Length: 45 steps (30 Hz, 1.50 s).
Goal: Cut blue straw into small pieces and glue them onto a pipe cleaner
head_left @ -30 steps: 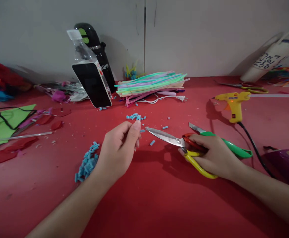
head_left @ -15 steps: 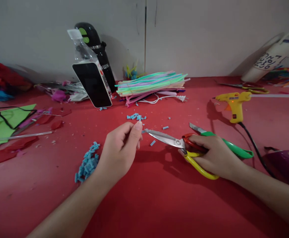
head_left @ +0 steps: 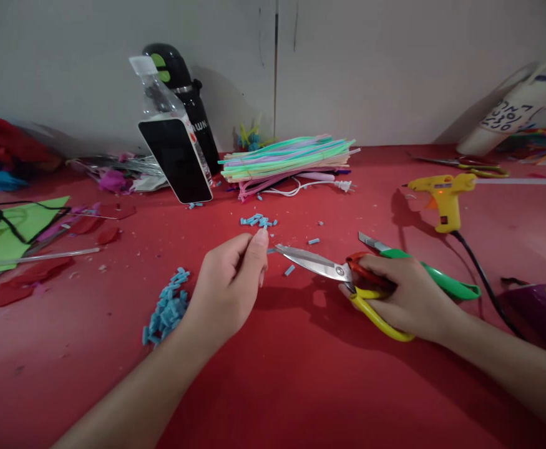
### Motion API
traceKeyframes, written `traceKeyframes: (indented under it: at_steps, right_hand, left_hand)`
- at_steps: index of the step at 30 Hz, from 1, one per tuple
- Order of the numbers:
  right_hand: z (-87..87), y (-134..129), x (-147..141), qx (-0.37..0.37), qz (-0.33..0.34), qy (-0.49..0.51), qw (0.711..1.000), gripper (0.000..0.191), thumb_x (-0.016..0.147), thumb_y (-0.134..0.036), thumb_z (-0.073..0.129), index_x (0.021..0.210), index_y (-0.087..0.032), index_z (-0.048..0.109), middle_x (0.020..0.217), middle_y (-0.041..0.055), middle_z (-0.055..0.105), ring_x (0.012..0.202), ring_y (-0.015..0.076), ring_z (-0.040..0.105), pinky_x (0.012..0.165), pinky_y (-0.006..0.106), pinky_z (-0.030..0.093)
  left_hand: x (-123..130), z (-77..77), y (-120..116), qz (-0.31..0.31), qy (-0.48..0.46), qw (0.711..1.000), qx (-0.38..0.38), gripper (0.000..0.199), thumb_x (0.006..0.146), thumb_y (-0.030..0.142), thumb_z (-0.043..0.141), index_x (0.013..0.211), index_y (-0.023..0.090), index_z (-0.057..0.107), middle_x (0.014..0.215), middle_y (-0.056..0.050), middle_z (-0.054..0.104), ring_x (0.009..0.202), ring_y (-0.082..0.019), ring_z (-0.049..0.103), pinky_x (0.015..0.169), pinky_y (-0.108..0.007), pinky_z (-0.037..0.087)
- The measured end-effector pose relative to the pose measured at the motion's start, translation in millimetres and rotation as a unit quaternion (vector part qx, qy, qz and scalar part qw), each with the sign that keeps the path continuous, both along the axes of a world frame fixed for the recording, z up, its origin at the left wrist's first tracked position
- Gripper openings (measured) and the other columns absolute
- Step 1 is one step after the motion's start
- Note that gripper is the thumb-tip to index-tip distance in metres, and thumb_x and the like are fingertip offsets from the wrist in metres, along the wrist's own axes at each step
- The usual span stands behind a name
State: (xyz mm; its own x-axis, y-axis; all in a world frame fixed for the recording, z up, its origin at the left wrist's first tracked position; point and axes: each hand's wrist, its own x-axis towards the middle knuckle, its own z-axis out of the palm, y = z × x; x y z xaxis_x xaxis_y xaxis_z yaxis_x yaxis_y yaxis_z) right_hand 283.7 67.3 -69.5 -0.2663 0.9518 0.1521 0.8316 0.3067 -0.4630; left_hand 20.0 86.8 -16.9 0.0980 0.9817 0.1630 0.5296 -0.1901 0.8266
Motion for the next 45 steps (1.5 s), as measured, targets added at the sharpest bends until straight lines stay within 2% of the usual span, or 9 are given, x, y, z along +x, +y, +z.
traceKeyframes:
  at_steps: [25,29,37,45]
  right_hand:
    - [0.6,2.6,-0.5,0.020,-0.003,-0.010,1.000,0.030,0.076,-0.033,0.067,0.063,-0.020,0.043,0.057,-0.0059,0.032,0.055,0.0100,0.025,0.050,0.025,0.026]
    - [0.6,1.9,-0.3,0.007,-0.007,0.000,1.000,0.027,0.074,-0.028,0.066,0.064,-0.020,0.043,0.058,-0.0054,0.036,0.056,0.0100,0.028,0.050,0.025,0.025]
    - [1.5,1.7,-0.4,-0.002,0.010,0.004,1.000,0.024,0.076,-0.031,0.064,0.065,-0.020,0.045,0.059,-0.0044,0.040,0.056,0.0106,0.032,0.051,0.025,0.026]
    - [3.8,2.3,-2.0,0.007,0.011,-0.011,1.000,0.028,0.076,-0.033,0.062,0.062,-0.020,0.042,0.057,-0.0047,0.034,0.055,0.0107,0.028,0.050,0.025,0.026]
  left_hand:
    - [0.7,0.6,-0.8,-0.004,0.002,1.000,0.003,0.046,0.097,0.042,0.040,0.057,0.019,0.045,0.048,0.001,0.045,0.045,-0.010,0.041,0.043,-0.022,0.035]
    - [0.2,0.1,-0.7,-0.007,-0.003,1.000,0.001,0.046,0.097,0.041,0.040,0.057,0.019,0.045,0.048,0.001,0.045,0.046,-0.010,0.041,0.043,-0.022,0.035]
    - [0.1,0.0,-1.1,-0.009,-0.016,1.000,-0.008,0.045,0.097,0.041,0.040,0.058,0.019,0.045,0.050,0.001,0.046,0.048,-0.011,0.043,0.045,-0.022,0.037]
    - [1.0,-1.3,-1.4,-0.012,-0.014,1.000,-0.002,0.045,0.097,0.041,0.039,0.058,0.020,0.044,0.050,0.001,0.046,0.048,-0.011,0.043,0.045,-0.023,0.036]
